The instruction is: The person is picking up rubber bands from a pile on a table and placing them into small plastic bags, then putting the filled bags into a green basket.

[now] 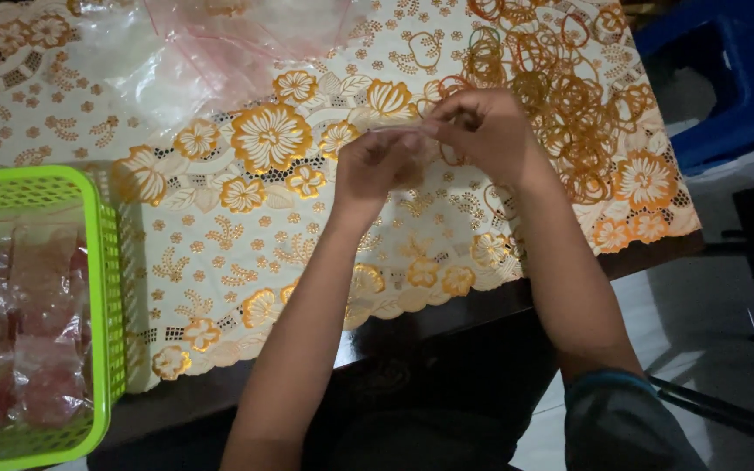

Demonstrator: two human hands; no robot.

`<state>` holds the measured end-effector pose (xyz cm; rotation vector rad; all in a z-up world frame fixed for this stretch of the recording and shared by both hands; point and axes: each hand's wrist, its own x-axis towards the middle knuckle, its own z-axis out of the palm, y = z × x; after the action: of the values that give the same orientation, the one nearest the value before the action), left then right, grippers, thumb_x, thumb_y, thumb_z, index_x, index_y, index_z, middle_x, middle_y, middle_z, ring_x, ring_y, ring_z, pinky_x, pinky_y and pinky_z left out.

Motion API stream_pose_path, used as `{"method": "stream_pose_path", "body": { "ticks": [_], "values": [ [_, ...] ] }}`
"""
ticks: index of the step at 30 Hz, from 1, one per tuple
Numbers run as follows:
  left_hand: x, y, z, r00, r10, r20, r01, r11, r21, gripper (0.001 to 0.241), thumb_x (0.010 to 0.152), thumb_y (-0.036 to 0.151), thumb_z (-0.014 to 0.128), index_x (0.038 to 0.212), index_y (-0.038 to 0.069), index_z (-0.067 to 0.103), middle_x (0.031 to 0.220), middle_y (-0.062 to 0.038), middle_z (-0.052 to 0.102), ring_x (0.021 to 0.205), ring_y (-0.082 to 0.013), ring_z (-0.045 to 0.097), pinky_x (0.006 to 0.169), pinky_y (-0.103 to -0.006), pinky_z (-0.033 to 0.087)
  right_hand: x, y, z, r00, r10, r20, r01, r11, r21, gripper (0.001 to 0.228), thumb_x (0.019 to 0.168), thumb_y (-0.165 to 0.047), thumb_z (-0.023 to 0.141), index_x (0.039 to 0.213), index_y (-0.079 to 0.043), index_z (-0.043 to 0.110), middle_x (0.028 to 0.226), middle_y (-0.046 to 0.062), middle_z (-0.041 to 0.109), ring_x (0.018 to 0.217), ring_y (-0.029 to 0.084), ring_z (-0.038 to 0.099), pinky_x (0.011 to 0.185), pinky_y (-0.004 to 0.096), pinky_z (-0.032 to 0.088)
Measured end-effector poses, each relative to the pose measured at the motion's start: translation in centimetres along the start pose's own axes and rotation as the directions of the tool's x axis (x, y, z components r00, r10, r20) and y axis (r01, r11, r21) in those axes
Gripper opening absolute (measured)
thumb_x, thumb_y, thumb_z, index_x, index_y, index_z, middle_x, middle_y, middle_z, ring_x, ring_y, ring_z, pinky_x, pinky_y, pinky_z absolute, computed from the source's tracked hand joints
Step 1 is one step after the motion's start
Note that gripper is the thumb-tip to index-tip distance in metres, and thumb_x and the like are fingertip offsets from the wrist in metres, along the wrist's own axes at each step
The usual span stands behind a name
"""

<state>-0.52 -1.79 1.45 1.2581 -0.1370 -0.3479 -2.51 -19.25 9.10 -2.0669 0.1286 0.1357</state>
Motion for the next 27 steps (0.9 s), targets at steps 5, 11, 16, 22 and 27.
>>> {"method": "stream_pose_path", "body": {
  "ticks": [5, 11, 16, 22, 27],
  "values": [
    [0.2, -0.6, -0.6, 0.989, 0.105, -0.109, -0.086, 0.983, 0.161, 0.014, 0.089, 0.021, 0.072, 0.099, 0.014, 0.08, 0.096, -0.001, 0.079, 0.085, -0.0133, 0.073, 0.071, -0.0274, 0.059, -0.3, -0.8, 0.2, 0.998, 0.066, 0.01, -0.066, 0.998, -0.01, 0.004, 0.1, -0.011, 0.074, 0.098, -0.013, 0.076, 0.076, -0.002, 0.072, 0.048, 0.002, 0.046, 0.04, 0.013, 0.037],
    [0.0, -1.2, -0.4, 0.985, 0.147, -0.095, -0.135, 0.983, 0.124, 0.017, 0.091, 0.017, 0.079, 0.104, 0.007, 0.079, 0.089, -0.014, 0.078, 0.087, -0.0201, 0.075, 0.078, -0.0377, 0.062, 0.0, 2.3, 0.7, 0.968, -0.246, 0.05, 0.241, 0.965, 0.1, 0.012, 0.092, 0.002, 0.072, 0.104, 0.005, 0.073, 0.071, 0.014, 0.065, 0.055, 0.015, 0.059, 0.055, 0.029, 0.042],
    [-0.3, -0.1, -0.1, 0.986, 0.139, -0.091, -0.135, 0.99, 0.047, 0.017, 0.091, 0.018, 0.08, 0.103, 0.006, 0.078, 0.088, -0.015, 0.078, 0.084, -0.0186, 0.075, 0.074, -0.0374, 0.064, -0.2, 1.4, 0.7, 0.951, -0.307, 0.042, 0.304, 0.951, 0.056, 0.009, 0.094, 0.0, 0.073, 0.102, 0.0, 0.075, 0.073, 0.014, 0.068, 0.058, 0.016, 0.059, 0.059, 0.029, 0.043],
    [-0.5, -0.1, 0.2, 0.992, 0.082, -0.094, -0.079, 0.996, 0.041, 0.017, 0.091, 0.015, 0.079, 0.099, 0.001, 0.077, 0.084, -0.019, 0.076, 0.074, -0.0223, 0.075, 0.065, -0.0395, 0.065, 0.0, 2.0, 0.2, 0.944, -0.322, 0.072, 0.316, 0.945, 0.084, 0.01, 0.092, 0.001, 0.073, 0.102, 0.002, 0.074, 0.072, 0.016, 0.067, 0.057, 0.017, 0.059, 0.06, 0.031, 0.043],
    [-0.9, 0.7, 0.0, 0.984, 0.043, -0.172, -0.044, 0.999, -0.002, 0.014, 0.09, 0.011, 0.076, 0.096, -0.002, 0.075, 0.078, -0.017, 0.074, 0.069, -0.0232, 0.074, 0.062, -0.0399, 0.065, -0.3, 1.5, 0.3, 0.952, -0.293, 0.093, 0.28, 0.952, 0.126, 0.012, 0.094, 0.0, 0.07, 0.104, 0.003, 0.075, 0.074, 0.019, 0.068, 0.057, 0.018, 0.06, 0.059, 0.032, 0.045]
  ]
}}
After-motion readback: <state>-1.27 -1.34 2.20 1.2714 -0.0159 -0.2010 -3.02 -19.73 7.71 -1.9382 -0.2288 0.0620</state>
